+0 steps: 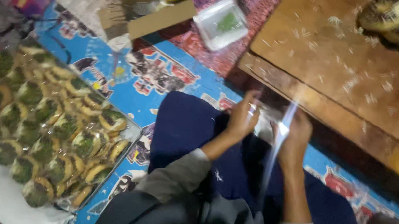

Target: The person sits on a mat and repeatedly picks up ring-shaped pastries, places them into clear plastic bags, and seals them. The packaged pastries are then placed into a white plastic crate. The person handles the pastries one at a time in a repetitive sequence.

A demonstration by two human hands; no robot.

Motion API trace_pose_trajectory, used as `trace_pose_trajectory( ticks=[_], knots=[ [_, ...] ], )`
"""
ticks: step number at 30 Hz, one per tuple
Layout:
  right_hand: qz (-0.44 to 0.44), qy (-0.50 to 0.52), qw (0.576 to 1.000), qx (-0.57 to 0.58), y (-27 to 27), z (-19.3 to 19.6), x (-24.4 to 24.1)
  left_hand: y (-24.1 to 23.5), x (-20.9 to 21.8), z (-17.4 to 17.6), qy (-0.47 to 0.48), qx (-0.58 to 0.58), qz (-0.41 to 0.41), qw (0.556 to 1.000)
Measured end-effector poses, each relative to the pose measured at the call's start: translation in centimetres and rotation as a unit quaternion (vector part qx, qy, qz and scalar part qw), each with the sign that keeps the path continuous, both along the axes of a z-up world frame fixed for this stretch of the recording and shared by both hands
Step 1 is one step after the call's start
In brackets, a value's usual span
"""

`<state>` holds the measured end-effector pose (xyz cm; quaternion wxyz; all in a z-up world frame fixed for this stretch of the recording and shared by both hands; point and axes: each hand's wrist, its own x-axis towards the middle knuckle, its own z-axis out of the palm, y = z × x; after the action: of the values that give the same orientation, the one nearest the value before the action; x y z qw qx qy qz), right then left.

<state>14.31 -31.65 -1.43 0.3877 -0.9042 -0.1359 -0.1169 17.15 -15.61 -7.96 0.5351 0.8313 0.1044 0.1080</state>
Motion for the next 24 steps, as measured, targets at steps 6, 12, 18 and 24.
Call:
trace_pose_trajectory(
  ticks=[6, 12, 18, 24],
  knots=[
    [0.016, 0.031, 0.999, 0.014, 1.0, 3.5, -0.9, -3.3, -2.0, 0.2, -0.176, -0.117, -0.112, 0.971],
    [-0.041, 0.046, 0.998, -0.017, -0.9, 1.6, 0.6, -3.3, -2.2, 2.6, -0.165, -0.271, -0.13, 0.939],
    [-0.066, 0.009, 0.994, -0.087, -2.0, 3.6, 3.3, -8.8, -0.3, -0.5, -0.028, -0.649, -0.245, 0.719],
    [0.039, 0.066, 0.996, 0.036, -4.0, 1.9, 7.9, -6.8, 10.9, -4.8, -0.04, -0.829, -0.303, 0.468]
  ],
)
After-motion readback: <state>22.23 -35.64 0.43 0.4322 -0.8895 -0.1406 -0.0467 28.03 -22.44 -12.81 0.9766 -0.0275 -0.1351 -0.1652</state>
